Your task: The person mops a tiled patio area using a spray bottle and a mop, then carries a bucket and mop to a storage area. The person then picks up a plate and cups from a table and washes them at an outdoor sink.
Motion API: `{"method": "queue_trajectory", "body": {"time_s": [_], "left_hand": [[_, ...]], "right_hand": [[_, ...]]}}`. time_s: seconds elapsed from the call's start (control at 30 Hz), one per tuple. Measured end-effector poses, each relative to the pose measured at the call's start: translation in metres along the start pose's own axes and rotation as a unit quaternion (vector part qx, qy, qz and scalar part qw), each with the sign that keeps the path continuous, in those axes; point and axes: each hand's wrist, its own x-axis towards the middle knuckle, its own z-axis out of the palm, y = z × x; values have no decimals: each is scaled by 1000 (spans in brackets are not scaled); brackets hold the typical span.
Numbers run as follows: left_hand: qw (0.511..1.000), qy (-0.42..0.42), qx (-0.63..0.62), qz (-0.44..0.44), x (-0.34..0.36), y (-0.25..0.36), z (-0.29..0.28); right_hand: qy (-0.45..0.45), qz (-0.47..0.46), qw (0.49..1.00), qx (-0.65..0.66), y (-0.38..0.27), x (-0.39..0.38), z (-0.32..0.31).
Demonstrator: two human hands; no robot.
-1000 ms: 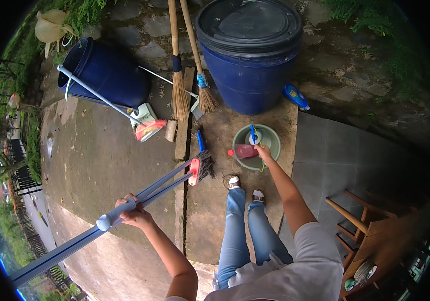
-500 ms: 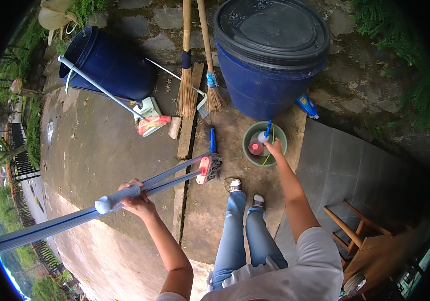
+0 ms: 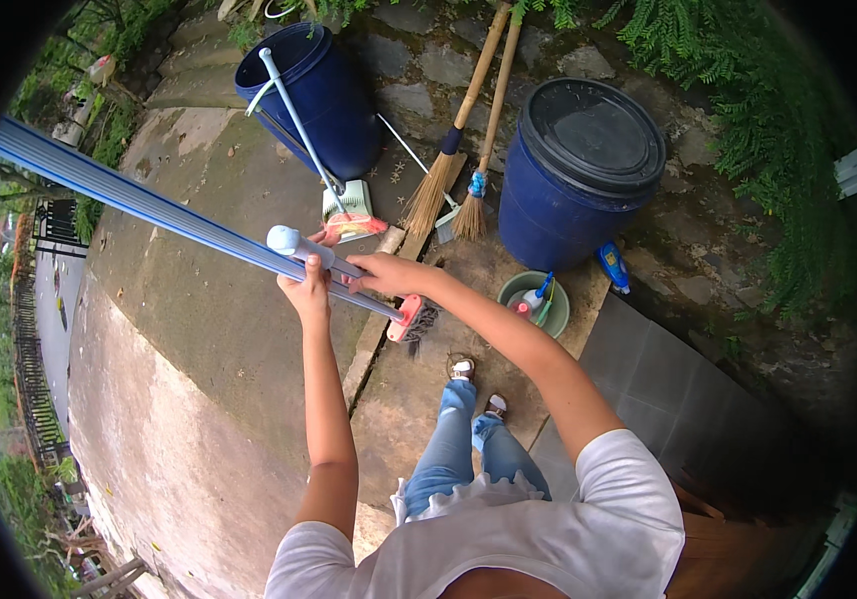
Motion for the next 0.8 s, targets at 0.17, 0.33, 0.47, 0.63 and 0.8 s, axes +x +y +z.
{"method": "queue_trajectory", "body": {"time_s": [0.17, 0.33, 0.47, 0.63, 0.8], "left_hand": [[996, 86, -5, 6, 7, 34, -46], [964, 260, -43, -26, -2, 43, -90], [953, 301, -12, -22, 2, 42, -102], [939, 344, 14, -17, 28, 30, -107], [941, 333, 34, -46, 69, 1, -111]], "right_hand": [[174, 41, 983, -50, 0, 28, -44], [335, 6, 939, -82, 6, 74, -99], [348, -19, 932, -95, -6, 117, -122], [317, -43, 939, -126, 2, 195, -148], [232, -8, 960, -156, 74, 286, -173]]}}
